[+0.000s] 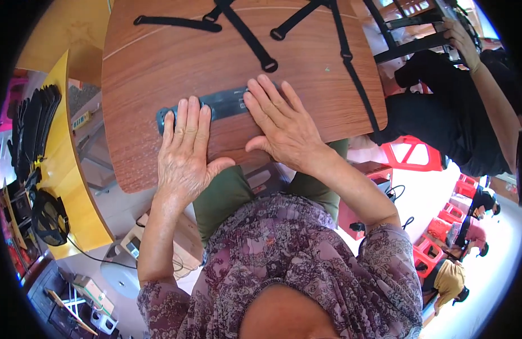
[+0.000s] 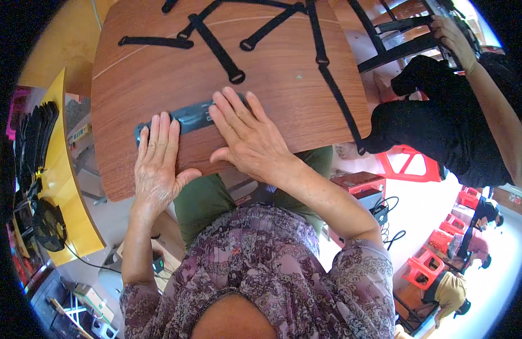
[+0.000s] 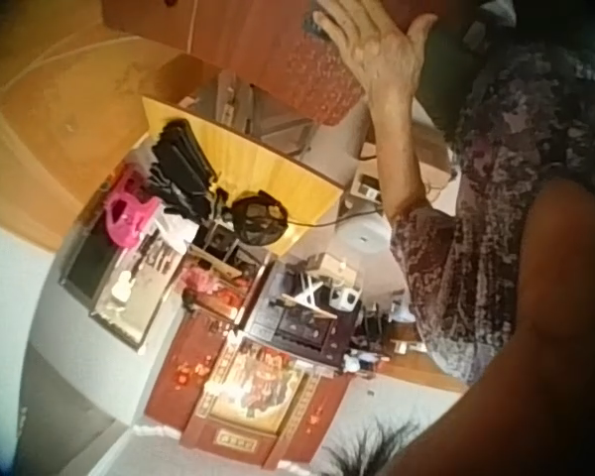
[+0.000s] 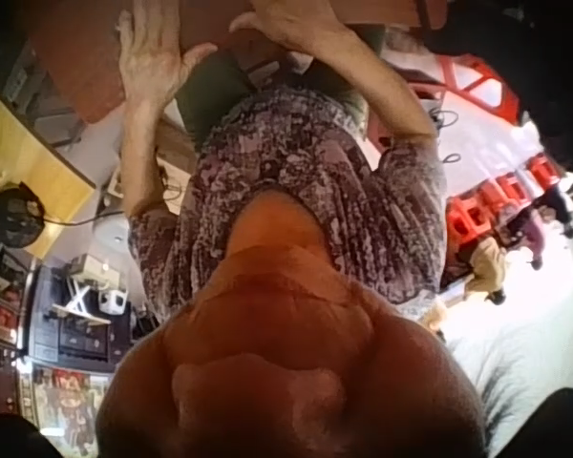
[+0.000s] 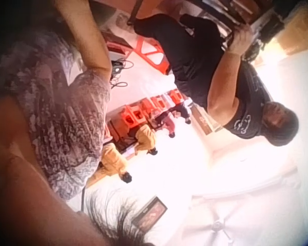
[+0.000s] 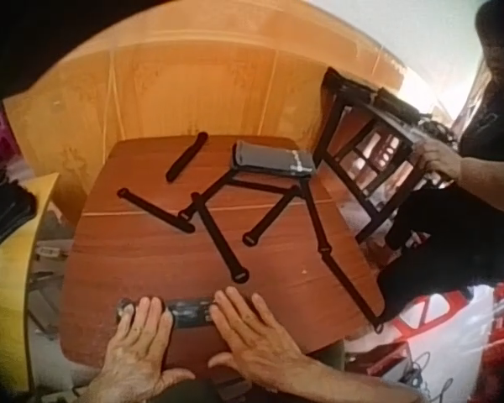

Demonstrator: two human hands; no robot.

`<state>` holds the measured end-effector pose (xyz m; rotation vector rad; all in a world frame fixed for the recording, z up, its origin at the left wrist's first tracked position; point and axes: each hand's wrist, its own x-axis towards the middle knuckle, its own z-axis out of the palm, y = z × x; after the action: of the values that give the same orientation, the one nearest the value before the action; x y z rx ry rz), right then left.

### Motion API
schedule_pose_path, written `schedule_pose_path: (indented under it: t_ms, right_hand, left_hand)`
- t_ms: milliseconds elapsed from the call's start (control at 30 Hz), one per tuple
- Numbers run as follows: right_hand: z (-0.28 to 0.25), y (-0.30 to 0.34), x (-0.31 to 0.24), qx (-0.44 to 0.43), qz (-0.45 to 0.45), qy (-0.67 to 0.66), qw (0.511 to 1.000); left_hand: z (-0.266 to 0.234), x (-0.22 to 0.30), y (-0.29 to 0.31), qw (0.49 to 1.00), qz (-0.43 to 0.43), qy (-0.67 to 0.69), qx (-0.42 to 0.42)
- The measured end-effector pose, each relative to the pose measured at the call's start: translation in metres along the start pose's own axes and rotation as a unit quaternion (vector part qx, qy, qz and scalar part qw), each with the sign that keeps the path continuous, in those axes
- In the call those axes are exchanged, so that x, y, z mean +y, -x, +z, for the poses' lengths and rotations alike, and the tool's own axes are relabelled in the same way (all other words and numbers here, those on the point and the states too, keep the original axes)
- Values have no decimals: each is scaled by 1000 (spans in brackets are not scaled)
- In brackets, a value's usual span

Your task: Organize and align black storage straps on a table for inspection or packaging.

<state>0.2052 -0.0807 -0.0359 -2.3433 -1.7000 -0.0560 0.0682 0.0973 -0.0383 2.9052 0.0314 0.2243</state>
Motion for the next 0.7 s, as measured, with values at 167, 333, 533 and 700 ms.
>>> schedule_pose_path:
  t_ms: [167, 333, 533, 700]
  right_hand:
    - [-11, 10, 11, 65, 37, 43, 996]
    - [-30, 7, 42, 228, 159, -8, 961]
    - [-43, 20, 63, 274, 161, 98, 943]
    - [-63, 93, 92, 269, 281, 181, 903]
  left_hand:
    - [-5, 0, 5, 1000, -2, 0, 7]
    - [-13, 4, -5, 998, 0, 63, 2]
    - [-50, 7, -28, 993, 44, 8, 110]
    - [-52, 42, -61, 978, 103, 118, 134]
